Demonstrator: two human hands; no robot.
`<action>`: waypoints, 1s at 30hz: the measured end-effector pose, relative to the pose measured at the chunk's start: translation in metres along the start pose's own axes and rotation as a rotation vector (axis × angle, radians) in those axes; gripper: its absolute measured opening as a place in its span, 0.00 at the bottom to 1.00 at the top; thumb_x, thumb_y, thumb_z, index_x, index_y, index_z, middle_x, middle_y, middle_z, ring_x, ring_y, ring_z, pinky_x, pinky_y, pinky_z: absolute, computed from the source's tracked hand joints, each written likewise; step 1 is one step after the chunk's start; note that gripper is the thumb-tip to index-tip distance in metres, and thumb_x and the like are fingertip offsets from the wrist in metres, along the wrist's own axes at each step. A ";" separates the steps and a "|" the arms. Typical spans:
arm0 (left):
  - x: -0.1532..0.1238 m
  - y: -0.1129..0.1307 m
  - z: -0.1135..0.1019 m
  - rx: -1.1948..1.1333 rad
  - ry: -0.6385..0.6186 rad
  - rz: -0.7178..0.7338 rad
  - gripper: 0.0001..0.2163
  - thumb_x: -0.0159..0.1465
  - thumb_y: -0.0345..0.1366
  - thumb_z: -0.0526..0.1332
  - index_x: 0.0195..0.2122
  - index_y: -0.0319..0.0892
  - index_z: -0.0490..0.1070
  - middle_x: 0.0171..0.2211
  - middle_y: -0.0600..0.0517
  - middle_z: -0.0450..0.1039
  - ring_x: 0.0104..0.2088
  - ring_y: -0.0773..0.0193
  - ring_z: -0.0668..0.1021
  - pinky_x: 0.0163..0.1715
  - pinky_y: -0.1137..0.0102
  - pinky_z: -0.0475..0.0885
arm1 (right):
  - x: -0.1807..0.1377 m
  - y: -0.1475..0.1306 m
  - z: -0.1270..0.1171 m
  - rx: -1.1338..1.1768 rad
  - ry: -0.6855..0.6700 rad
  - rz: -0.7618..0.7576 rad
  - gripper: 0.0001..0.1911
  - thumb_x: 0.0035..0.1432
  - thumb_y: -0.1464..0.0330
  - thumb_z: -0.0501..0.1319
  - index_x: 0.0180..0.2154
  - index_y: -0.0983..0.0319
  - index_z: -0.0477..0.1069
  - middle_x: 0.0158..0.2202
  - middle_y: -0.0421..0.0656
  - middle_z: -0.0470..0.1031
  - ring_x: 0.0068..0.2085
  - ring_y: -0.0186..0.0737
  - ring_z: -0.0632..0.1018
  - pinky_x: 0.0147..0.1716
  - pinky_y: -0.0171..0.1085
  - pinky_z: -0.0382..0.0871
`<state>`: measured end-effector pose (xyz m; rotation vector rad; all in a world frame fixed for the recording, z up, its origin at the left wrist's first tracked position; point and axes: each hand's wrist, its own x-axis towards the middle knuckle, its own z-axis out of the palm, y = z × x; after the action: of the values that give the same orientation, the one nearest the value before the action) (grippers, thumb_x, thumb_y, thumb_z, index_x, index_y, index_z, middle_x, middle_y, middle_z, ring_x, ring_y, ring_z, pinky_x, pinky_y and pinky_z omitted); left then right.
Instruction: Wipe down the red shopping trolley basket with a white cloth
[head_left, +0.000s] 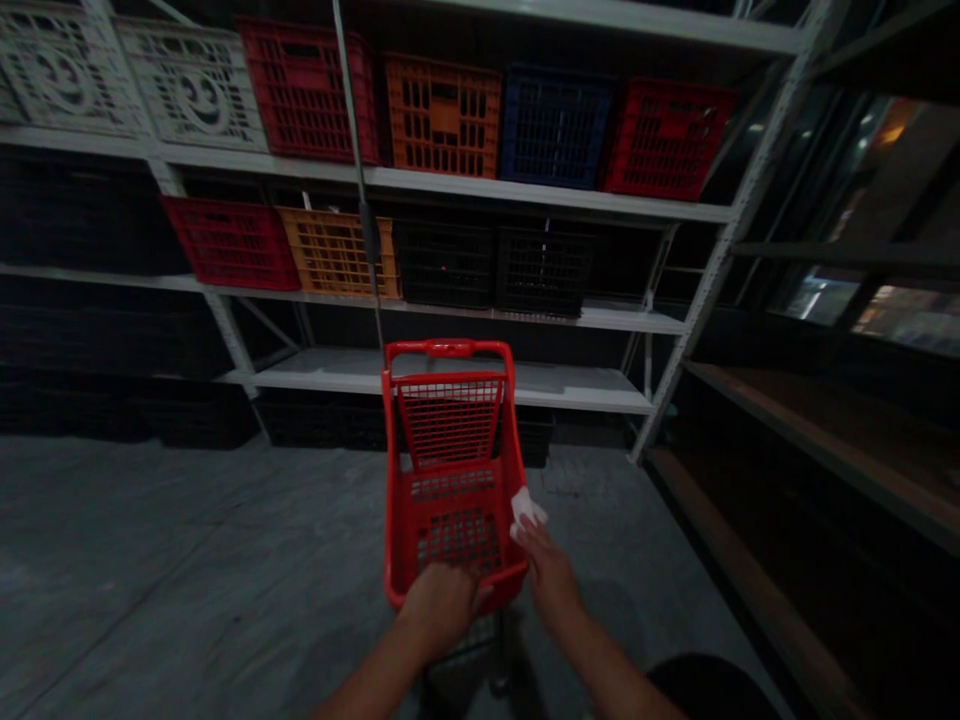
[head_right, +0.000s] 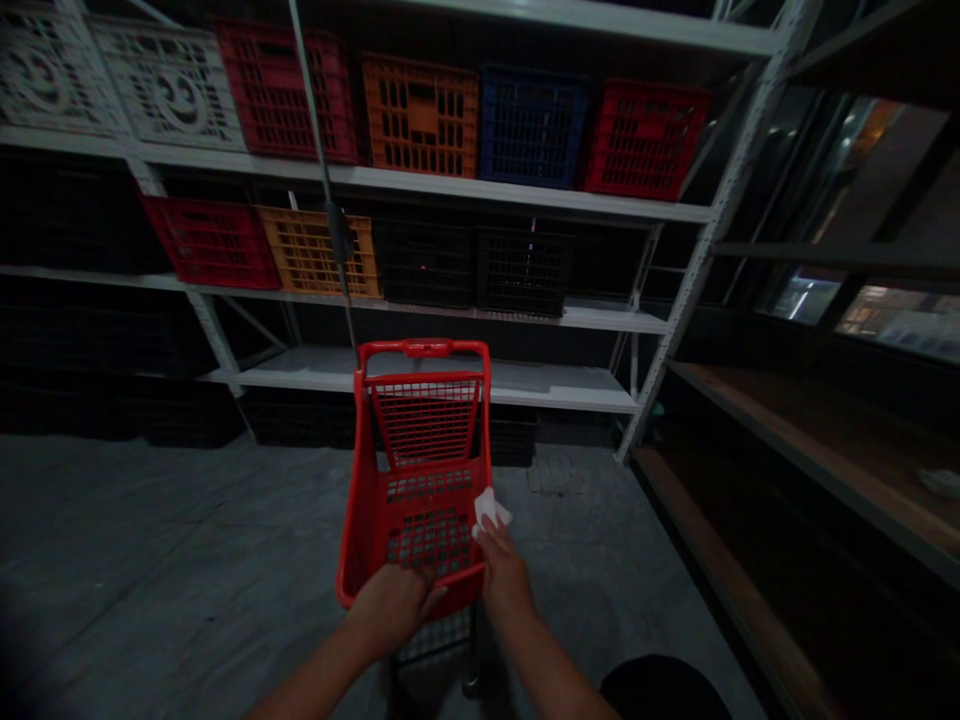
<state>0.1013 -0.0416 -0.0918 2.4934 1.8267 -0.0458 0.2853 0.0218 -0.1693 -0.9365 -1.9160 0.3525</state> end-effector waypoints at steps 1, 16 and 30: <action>0.001 -0.001 0.000 -0.004 0.003 0.007 0.26 0.64 0.47 0.37 0.35 0.40 0.72 0.30 0.42 0.77 0.32 0.55 0.78 0.33 0.62 0.71 | -0.014 -0.003 -0.001 -0.017 -0.007 -0.014 0.25 0.56 0.77 0.48 0.53 0.55 0.64 0.56 0.44 0.64 0.57 0.42 0.63 0.53 0.50 0.63; -0.019 0.004 -0.007 0.000 -0.054 0.045 0.20 0.63 0.44 0.42 0.37 0.42 0.71 0.32 0.45 0.77 0.34 0.55 0.78 0.35 0.62 0.71 | 0.130 0.040 0.001 0.028 0.033 0.036 0.14 0.56 0.71 0.54 0.43 0.62 0.73 0.46 0.47 0.73 0.50 0.45 0.72 0.51 0.47 0.65; -0.022 -0.019 -0.005 0.026 -0.040 0.084 0.21 0.61 0.50 0.44 0.35 0.42 0.72 0.31 0.44 0.76 0.33 0.55 0.78 0.35 0.64 0.71 | -0.017 -0.020 -0.004 0.033 -0.096 0.034 0.25 0.55 0.78 0.50 0.53 0.58 0.64 0.56 0.45 0.62 0.56 0.43 0.65 0.52 0.48 0.64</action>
<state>0.0769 -0.0562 -0.0859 2.5647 1.7152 -0.1159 0.2842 -0.0046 -0.1656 -0.9459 -1.9771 0.4544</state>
